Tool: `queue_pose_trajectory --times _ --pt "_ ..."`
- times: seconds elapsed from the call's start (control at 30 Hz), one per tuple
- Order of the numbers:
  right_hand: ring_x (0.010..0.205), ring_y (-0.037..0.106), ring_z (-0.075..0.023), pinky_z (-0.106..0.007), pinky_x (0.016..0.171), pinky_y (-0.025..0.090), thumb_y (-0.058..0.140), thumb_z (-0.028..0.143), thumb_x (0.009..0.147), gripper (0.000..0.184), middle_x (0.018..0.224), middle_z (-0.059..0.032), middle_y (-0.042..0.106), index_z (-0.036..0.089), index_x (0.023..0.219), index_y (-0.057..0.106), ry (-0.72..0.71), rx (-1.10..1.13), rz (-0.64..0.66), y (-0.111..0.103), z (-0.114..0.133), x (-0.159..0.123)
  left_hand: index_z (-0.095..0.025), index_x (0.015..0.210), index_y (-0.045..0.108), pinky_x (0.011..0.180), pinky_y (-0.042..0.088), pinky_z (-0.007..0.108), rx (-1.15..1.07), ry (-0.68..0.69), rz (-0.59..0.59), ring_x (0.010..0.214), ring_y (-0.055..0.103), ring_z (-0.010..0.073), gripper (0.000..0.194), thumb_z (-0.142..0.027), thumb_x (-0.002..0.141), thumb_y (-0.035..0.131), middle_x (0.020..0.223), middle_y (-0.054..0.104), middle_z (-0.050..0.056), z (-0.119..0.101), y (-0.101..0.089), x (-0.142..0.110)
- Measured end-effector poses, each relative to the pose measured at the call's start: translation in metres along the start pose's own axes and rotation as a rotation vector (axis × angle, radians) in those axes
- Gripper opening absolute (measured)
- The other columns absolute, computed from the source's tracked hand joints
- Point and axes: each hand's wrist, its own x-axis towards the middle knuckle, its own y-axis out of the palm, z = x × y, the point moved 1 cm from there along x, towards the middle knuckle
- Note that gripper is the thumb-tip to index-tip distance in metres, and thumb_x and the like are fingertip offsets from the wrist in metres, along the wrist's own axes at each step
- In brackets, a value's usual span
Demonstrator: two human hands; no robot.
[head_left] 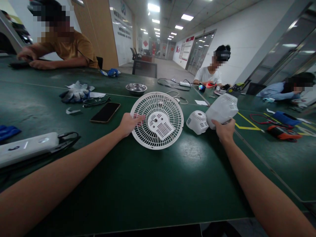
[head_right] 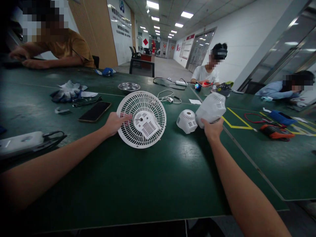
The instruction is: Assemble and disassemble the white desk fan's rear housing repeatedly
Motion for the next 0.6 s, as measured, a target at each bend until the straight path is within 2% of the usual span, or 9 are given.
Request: queue_pose_trajectory --times 0.07,0.13,0.27,0.47,0.6 --pt "0.110 0.071 -0.0332 -0.049 0.100 0.055 0.088 0.046 0.058 0.082 0.123 -0.0159 0.071 0.019 0.125 0.049 -0.015 0.050 -0.094 -0.005 0.014 0.000 -0.016 0.088 0.077 0.068 0.060 0.034 -0.023 0.019 0.006 0.072 0.074 0.0200 0.016 -0.028 0.081 0.083 0.084 0.079 0.009 0.000 0.001 0.000" --pt "0.110 0.071 -0.0310 -0.045 0.095 0.058 0.086 0.046 0.062 0.081 0.125 -0.0160 0.070 0.019 0.127 0.046 -0.088 0.124 -0.123 -0.008 0.031 -0.002 -0.015 0.088 0.077 0.067 0.060 0.033 -0.046 0.032 0.010 0.071 0.073 0.0195 0.017 -0.029 0.080 0.083 0.083 0.078 0.009 -0.001 0.001 -0.001" --pt "0.109 0.073 -0.0300 -0.046 0.090 0.061 0.082 0.048 0.067 0.078 0.126 -0.0147 0.069 0.021 0.130 0.042 -0.231 0.263 -0.054 -0.005 0.057 -0.020 -0.014 0.087 0.077 0.066 0.060 0.033 -0.040 0.023 -0.001 0.069 0.072 0.0194 0.018 -0.029 0.079 0.084 0.079 0.077 0.008 -0.003 0.002 -0.002" --pt "0.096 0.073 -0.0335 -0.052 0.092 0.056 0.087 0.051 0.060 0.081 0.111 -0.0154 0.075 0.018 0.125 0.053 -0.110 -0.016 0.162 0.014 0.064 -0.053 -0.014 0.086 0.077 0.066 0.060 0.033 -0.042 0.030 -0.018 0.068 0.072 0.0190 0.016 -0.028 0.080 0.083 0.079 0.077 0.008 -0.003 0.003 -0.001" --pt "0.095 0.073 -0.0327 -0.050 0.090 0.056 0.087 0.052 0.060 0.085 0.111 -0.0157 0.075 0.017 0.129 0.052 -0.101 0.022 0.121 0.009 0.059 -0.043 -0.013 0.085 0.077 0.065 0.059 0.033 -0.059 0.040 -0.007 0.066 0.071 0.0183 0.019 -0.029 0.079 0.084 0.078 0.077 0.008 -0.001 0.003 0.000"
